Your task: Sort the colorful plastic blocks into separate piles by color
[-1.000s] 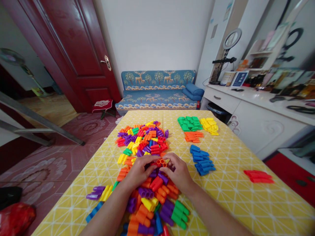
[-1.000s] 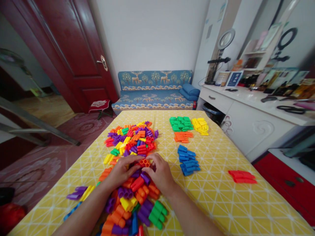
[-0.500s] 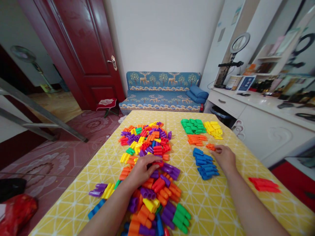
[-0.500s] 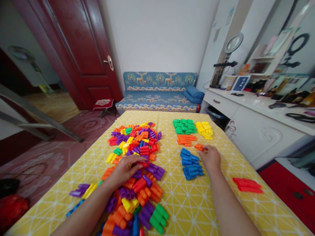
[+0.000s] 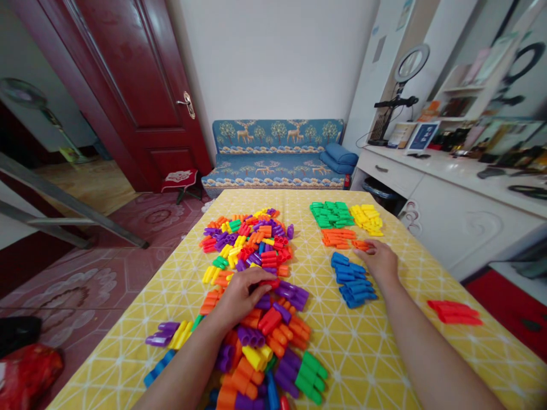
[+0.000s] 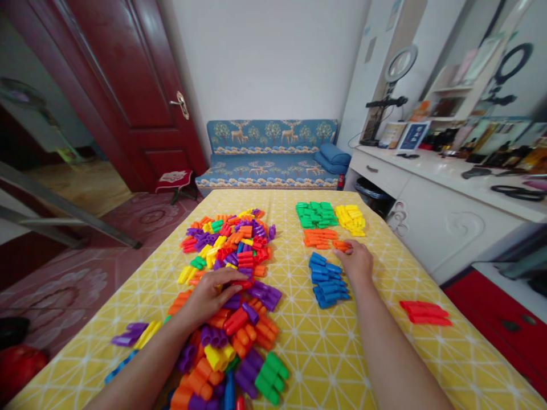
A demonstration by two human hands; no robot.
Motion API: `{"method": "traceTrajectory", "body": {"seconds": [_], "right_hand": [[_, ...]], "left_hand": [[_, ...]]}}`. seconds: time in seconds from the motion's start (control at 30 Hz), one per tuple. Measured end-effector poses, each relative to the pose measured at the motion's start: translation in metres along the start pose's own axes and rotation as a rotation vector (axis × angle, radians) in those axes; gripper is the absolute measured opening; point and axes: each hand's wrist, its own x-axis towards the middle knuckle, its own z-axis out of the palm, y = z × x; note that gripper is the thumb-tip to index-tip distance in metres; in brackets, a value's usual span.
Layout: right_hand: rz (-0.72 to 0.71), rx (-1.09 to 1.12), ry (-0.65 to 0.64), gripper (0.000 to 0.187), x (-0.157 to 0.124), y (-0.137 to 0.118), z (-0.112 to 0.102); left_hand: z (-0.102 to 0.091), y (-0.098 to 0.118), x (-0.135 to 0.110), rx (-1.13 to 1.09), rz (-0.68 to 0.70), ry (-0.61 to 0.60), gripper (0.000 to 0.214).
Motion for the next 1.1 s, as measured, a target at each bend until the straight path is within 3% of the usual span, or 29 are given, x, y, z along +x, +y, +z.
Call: {"method": "traceTrajectory", "body": {"seconds": [0.13, 0.23, 0.37, 0.43, 0.57, 0.7, 0.8, 1.0, 1.07, 1.1], "right_hand": [[0.056, 0.249, 0.022, 0.053, -0.006, 0.000, 0.005], [0.056, 0.268, 0.084, 0.049, -0.012, -0.009, 0.000], [-0.060, 0.280, 0.172, 0.038, -0.026, -0.049, -0.011], [-0.154, 0.348, 0.101, 0.033, -0.040, -0.080, -0.010], [-0.339, 0.380, -0.271, 0.028, -0.082, -0.135, 0.011], [-0.382, 0.315, -0.505, 0.058, -0.124, -0.156, 0.039], [-0.374, 0.298, -0.574, 0.067, -0.140, -0.157, 0.050], [-0.430, 0.300, -0.559, 0.050, -0.141, -0.156, 0.051], [-0.406, 0.317, -0.531, 0.044, -0.140, -0.157, 0.051], [-0.394, 0.325, -0.526, 0.042, -0.140, -0.158, 0.051]], "left_hand": [[0.000, -0.001, 0.000, 0.000, 0.004, -0.004, 0.018], [0.000, -0.001, 0.000, -0.006, 0.006, 0.014, 0.019], [0.000, -0.001, -0.001, 0.002, -0.011, 0.042, 0.020], [-0.001, 0.000, 0.000, 0.021, -0.025, 0.092, 0.022], [-0.004, -0.001, 0.000, 0.048, -0.071, 0.271, 0.023], [-0.004, -0.006, 0.000, -0.004, -0.179, 0.394, 0.024], [-0.004, -0.008, 0.000, -0.145, -0.233, 0.464, 0.026], [-0.030, -0.004, 0.014, -0.381, -0.304, 0.657, 0.034], [-0.044, -0.008, 0.028, -0.353, -0.307, 0.620, 0.034], [-0.049, -0.012, 0.036, -0.320, -0.304, 0.541, 0.032]]}}
